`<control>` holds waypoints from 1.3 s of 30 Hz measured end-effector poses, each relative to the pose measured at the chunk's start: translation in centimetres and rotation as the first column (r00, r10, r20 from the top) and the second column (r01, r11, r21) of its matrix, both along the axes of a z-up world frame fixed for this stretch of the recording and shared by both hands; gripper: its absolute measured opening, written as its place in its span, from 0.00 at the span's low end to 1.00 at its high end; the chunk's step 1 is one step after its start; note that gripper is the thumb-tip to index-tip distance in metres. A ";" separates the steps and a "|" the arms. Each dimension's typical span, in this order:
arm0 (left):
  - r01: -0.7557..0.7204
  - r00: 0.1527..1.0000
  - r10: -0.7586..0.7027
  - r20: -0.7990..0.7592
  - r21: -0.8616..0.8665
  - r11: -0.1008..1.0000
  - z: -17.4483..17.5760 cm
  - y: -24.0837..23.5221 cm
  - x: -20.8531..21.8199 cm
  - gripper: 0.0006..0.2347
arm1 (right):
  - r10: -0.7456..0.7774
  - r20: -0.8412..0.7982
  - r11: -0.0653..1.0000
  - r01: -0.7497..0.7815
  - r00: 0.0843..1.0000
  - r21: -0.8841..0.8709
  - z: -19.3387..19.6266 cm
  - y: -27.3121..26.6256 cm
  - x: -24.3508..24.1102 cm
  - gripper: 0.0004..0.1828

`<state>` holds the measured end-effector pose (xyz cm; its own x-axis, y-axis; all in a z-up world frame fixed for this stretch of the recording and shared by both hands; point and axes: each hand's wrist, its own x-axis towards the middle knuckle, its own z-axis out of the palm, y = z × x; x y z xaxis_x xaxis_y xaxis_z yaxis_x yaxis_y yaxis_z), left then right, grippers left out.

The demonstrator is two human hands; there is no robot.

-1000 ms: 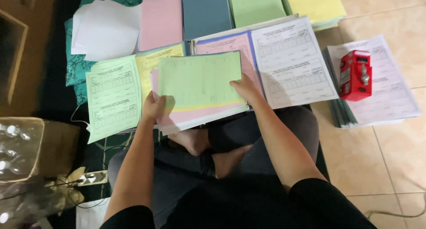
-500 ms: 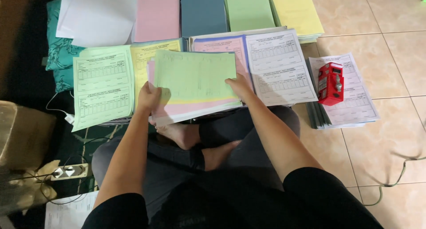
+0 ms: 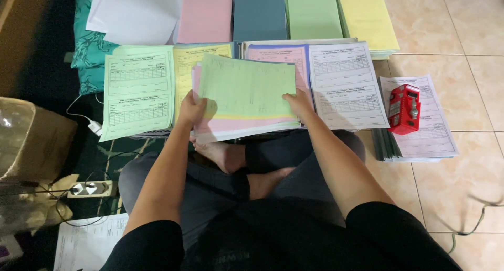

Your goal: Sorting various colored paper forms into organized sets and stapling them together.

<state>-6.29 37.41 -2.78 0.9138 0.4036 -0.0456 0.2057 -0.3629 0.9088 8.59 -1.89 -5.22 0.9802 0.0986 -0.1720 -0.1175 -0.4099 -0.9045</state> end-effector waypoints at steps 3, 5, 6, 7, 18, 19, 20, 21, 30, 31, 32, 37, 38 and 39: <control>0.009 1.000 -0.009 0.017 -0.004 1.000 0.5 -0.4 0.0 0.22 | 0.011 0.023 1.000 -0.011 1.000 0.001 0.4 -0.4 -0.2 0.25; 0.003 1.000 -0.003 0.021 -0.006 1.000 0.6 -0.6 -0.5 0.22 | 0.025 0.033 1.000 -0.026 0.999 0.016 0.5 -0.5 -0.8 0.25; 0.008 1.000 -0.008 0.007 -0.015 1.000 0.5 -0.4 -0.5 0.22 | 0.026 0.044 0.999 -0.027 0.999 0.020 0.6 -0.4 -0.9 0.25; 0.013 1.000 -0.013 -0.007 -0.024 1.000 0.5 -0.3 -0.4 0.22 | 0.026 0.055 0.999 -0.027 0.998 0.024 0.7 -0.3 -0.8 0.24; 0.050 0.995 -0.079 -0.063 -0.370 0.928 1.5 1.0 -0.6 0.29 | -0.002 -0.133 0.975 0.032 0.991 0.222 3.0 -1.3 -2.8 0.29; 0.073 0.991 -0.110 -0.071 -0.402 0.913 1.7 1.3 -0.9 0.29 | 0.006 -0.159 0.971 0.033 0.987 0.238 2.3 -1.7 -2.5 0.29; 0.065 0.992 -0.105 -0.075 -0.409 0.910 2.5 1.1 -1.2 0.29 | 0.010 -0.165 0.973 0.028 0.986 0.230 2.2 -1.8 -2.5 0.29; 0.077 0.988 -0.126 -0.092 -0.415 0.907 3.4 0.8 -1.6 0.29 | 0.012 -0.180 0.965 0.035 0.984 0.258 2.1 -1.9 -2.6 0.29; 0.073 0.981 -0.125 -0.145 -0.320 0.945 8.2 -1.5 -2.1 0.30 | -0.051 -0.245 0.935 0.132 0.968 0.328 1.0 -3.1 -2.1 0.28; 0.059 0.982 -0.111 -0.152 -0.311 0.949 8.5 -1.6 -2.2 0.29 | -0.080 -0.249 0.929 0.163 0.965 0.332 1.9 -2.8 -2.6 0.26; 0.055 0.982 -0.109 -0.155 -0.318 0.947 8.6 -1.7 -2.1 0.29 | -0.079 -0.252 0.932 0.162 0.964 0.325 1.7 -2.8 -2.4 0.26; 0.067 0.987 -0.108 -0.123 -0.298 0.952 8.8 -2.0 -2.4 0.25 | -0.034 -0.228 0.946 0.106 0.973 0.308 1.4 -3.0 -2.2 0.35; 0.064 0.986 -0.106 -0.127 -0.295 0.953 8.3 -1.9 -2.4 0.25 | -0.031 -0.232 0.945 0.105 0.972 0.310 1.3 -3.0 -2.2 0.35; 0.069 0.989 -0.104 -0.107 -0.293 0.954 7.9 -1.8 -2.4 0.25 | -0.025 -0.220 0.949 0.093 0.975 0.302 1.3 -3.0 -2.2 0.35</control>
